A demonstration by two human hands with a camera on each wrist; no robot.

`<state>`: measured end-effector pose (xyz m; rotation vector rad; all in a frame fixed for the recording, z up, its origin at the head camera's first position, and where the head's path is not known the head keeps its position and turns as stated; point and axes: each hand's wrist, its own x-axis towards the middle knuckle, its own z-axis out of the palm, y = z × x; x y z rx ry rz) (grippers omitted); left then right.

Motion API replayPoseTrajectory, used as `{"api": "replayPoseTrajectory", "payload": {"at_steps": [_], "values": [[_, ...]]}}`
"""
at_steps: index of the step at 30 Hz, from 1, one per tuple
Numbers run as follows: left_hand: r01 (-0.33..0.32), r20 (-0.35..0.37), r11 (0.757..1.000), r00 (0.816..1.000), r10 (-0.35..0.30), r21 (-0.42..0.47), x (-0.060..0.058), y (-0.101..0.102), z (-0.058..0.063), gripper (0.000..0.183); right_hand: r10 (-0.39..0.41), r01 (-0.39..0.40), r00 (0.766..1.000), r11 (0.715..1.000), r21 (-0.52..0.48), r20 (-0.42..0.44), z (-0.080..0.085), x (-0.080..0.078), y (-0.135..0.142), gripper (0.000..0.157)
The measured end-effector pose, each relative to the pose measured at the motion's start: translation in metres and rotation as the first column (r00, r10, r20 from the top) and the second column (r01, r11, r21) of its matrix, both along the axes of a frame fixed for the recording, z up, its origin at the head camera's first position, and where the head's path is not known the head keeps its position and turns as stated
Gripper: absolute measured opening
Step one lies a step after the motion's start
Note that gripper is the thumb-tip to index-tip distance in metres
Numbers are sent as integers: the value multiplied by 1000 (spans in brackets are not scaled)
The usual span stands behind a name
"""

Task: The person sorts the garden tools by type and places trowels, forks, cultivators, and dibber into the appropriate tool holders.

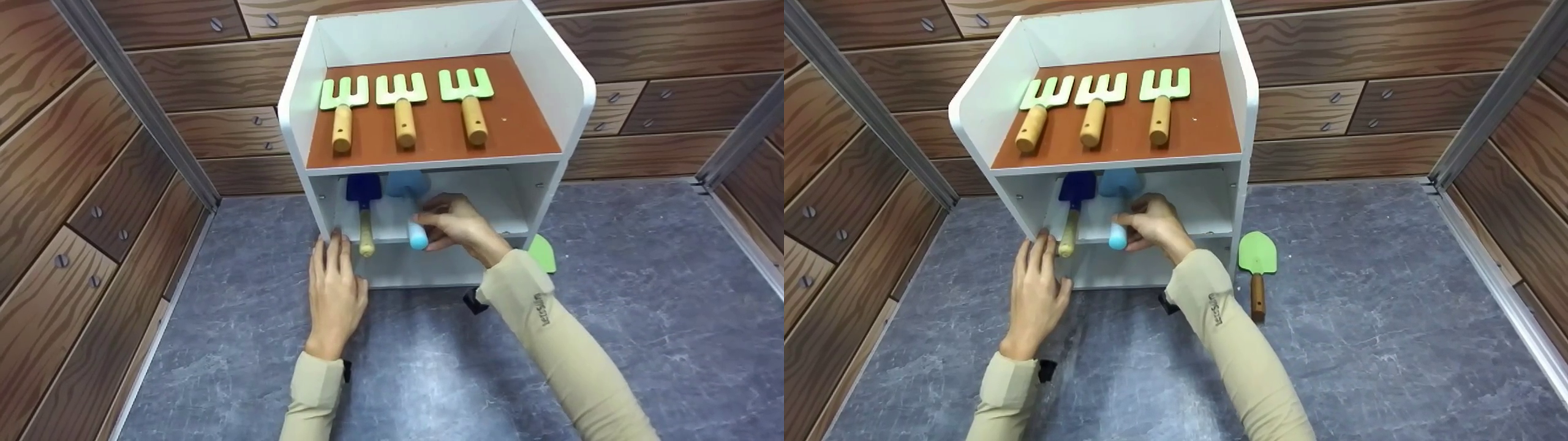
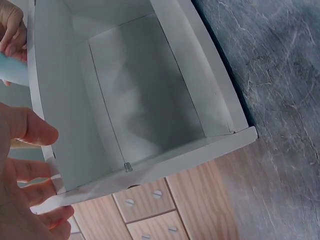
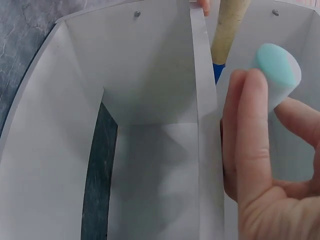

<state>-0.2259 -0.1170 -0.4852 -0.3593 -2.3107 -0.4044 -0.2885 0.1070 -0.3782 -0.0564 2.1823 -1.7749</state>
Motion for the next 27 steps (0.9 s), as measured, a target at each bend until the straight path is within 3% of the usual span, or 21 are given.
{"api": "replayPoseTrajectory", "payload": {"at_steps": [6, 16, 27], "values": [[3, -2, 1000, 1000, -3, 3, 0, 0, 0, 64, 10, -9, 1000, 999, -52, 15, -1, 4, 11, 44], [1, -17, 1000, 1000, -1, -1, 0, 0, 1, 64, 41, -41, 999, 996, -77, -1, -5, 22, 40, 50], [-4, -2, 1000, 1000, 4, -8, 0, 0, 1, 69, 90, -81, 994, 986, -149, 60, -16, 35, 70, 60]]}}
